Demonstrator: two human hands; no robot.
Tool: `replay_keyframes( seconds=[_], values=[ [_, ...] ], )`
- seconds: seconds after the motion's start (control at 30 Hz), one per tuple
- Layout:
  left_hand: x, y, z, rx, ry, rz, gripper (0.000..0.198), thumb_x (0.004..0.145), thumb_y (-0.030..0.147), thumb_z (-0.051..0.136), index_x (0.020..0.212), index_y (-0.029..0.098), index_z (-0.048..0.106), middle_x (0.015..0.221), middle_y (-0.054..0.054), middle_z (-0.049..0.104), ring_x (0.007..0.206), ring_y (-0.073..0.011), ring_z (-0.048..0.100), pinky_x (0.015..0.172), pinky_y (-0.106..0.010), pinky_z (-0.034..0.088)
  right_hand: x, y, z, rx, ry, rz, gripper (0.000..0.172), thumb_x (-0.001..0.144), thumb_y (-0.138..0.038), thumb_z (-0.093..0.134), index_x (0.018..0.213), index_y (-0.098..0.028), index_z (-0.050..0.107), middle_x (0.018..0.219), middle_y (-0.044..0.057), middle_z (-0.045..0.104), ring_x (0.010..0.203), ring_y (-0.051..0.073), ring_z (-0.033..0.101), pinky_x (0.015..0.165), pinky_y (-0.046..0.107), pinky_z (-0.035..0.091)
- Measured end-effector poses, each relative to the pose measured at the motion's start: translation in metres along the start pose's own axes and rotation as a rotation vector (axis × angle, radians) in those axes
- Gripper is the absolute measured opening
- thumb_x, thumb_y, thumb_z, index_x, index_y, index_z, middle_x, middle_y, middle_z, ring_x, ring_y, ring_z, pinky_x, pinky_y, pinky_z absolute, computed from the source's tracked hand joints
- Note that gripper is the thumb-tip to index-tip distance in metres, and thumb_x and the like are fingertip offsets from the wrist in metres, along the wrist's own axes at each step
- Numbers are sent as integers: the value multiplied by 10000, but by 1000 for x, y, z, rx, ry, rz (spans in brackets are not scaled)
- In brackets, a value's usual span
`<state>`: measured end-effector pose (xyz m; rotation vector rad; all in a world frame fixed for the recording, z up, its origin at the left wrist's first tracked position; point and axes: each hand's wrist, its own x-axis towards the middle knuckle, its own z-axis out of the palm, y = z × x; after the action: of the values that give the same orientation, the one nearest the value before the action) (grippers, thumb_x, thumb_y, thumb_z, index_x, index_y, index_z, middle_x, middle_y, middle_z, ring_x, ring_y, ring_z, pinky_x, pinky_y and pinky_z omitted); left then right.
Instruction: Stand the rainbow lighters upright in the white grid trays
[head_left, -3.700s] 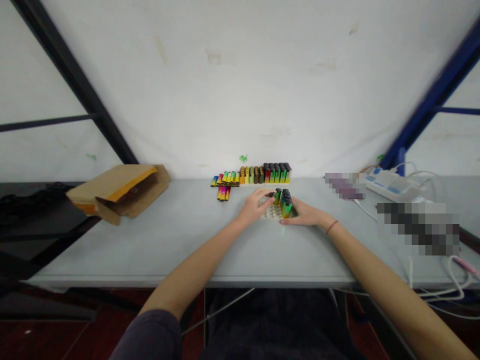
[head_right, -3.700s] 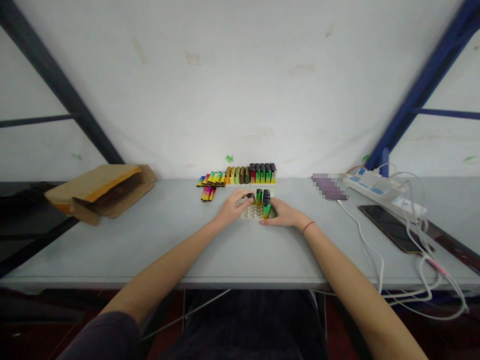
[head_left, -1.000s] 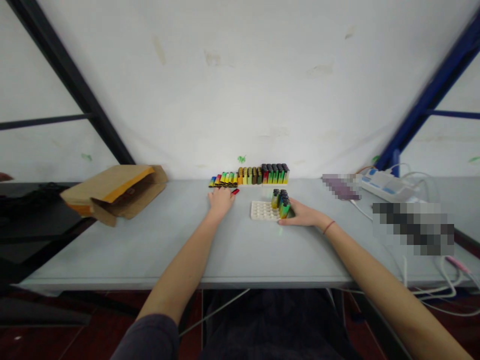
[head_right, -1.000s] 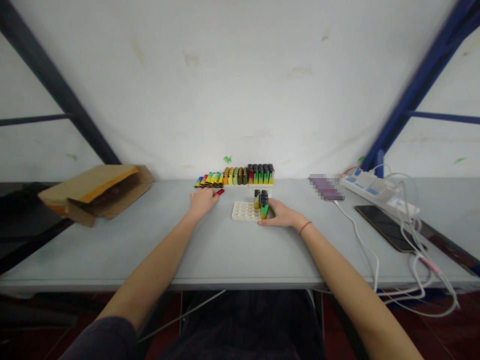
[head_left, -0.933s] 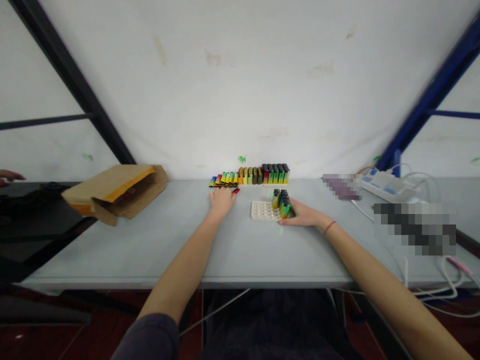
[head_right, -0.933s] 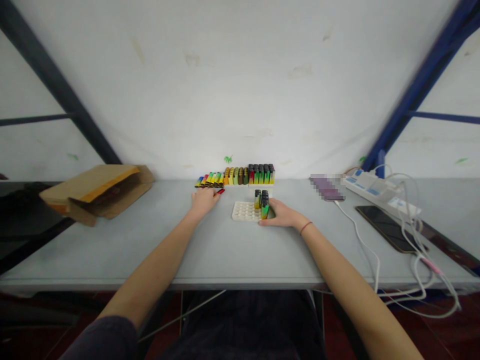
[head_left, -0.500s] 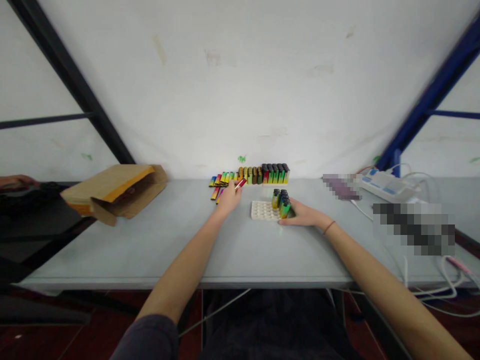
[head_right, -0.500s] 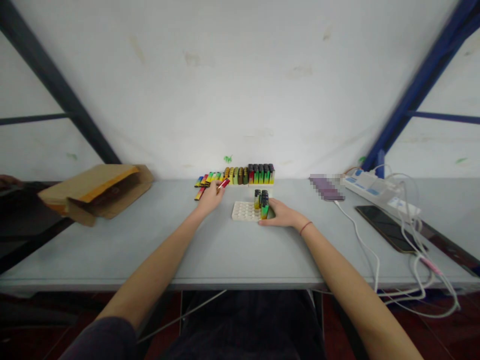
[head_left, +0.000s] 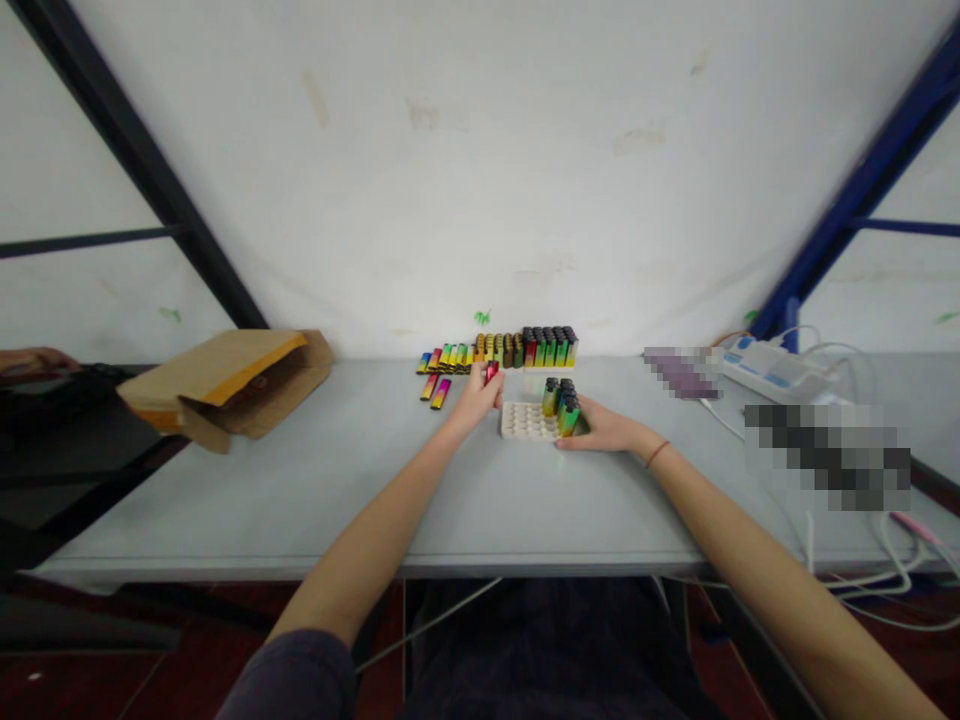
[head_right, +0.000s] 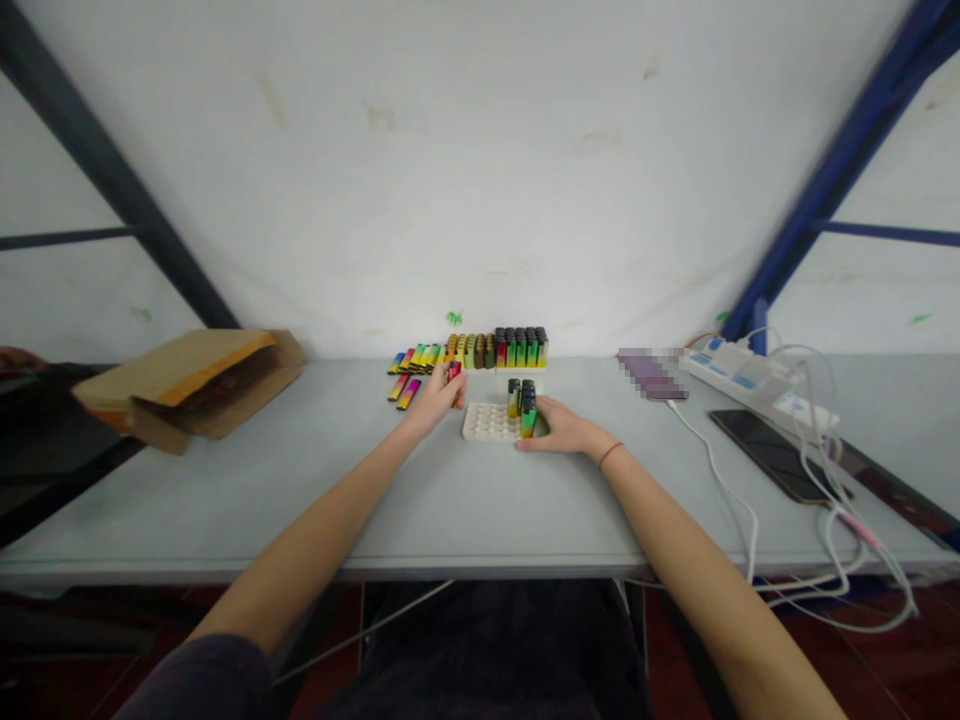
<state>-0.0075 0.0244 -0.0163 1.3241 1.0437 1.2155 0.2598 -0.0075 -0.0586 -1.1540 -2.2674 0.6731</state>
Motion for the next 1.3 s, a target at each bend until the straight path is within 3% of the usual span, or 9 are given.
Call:
replay_keyframes(
  seconds=[0.13, 0.3, 0.4, 0.6, 0.87, 1.1, 1.3],
  values=[
    [-3, 3, 9, -144, -30, -133, 207, 897, 306, 647, 847, 222, 466, 555, 116, 410, 399, -51, 344, 444, -182, 281, 0, 1, 0, 8, 1, -8, 873, 754, -625, 839, 1459, -194, 559, 1474, 166, 626, 1382, 417, 564, 1227, 631, 373],
    [-5, 6, 12, -281, -80, -206, 525, 906, 689, 543, 692, 220, 442, 503, 78, 394, 377, -67, 357, 410, -198, 291, 1, 2, 0, 5, -8, 1, 895, 753, -642, 830, 1465, -177, 554, 1483, 180, 615, 1402, 427, 543, 1244, 633, 348],
    [-8, 6, 11, -321, -53, -218, 598, 897, 767, 478, 651, 226, 414, 480, 74, 374, 359, -64, 311, 389, -195, 252, 0, 2, -1, -2, -16, 9, 908, 752, -657, 822, 1465, -163, 550, 1495, 195, 602, 1401, 436, 541, 1243, 643, 345],
    [-8, 3, 10, -298, 13, -273, 575, 943, 689, 419, 591, 240, 351, 426, 99, 218, 334, -57, 156, 370, -192, 133, 0, 3, 0, 0, -9, -9, 879, 755, -639, 831, 1457, -184, 563, 1481, 174, 617, 1399, 425, 550, 1240, 642, 356],
    [-9, 0, 13, -272, 102, -301, 441, 984, 468, 321, 606, 242, 329, 421, 87, 241, 328, -66, 134, 373, -196, 142, 0, 4, 0, 1, -6, -5, 894, 751, -640, 834, 1469, -184, 559, 1486, 178, 614, 1386, 427, 559, 1240, 642, 351],
    [-8, -2, 11, -295, 158, -264, 444, 960, 526, 349, 617, 246, 324, 433, 91, 234, 343, -71, 143, 378, -195, 148, 0, 3, 0, -10, 0, -3, 860, 751, -632, 834, 1443, -190, 580, 1452, 169, 641, 1358, 424, 580, 1226, 649, 369],
    [-8, -2, 11, -309, 125, -246, 479, 953, 582, 375, 621, 239, 344, 440, 97, 236, 348, -62, 151, 385, -189, 151, 0, 2, 0, -10, -2, -1, 862, 747, -635, 835, 1430, -173, 583, 1443, 185, 644, 1333, 425, 598, 1218, 648, 379]
  ],
)
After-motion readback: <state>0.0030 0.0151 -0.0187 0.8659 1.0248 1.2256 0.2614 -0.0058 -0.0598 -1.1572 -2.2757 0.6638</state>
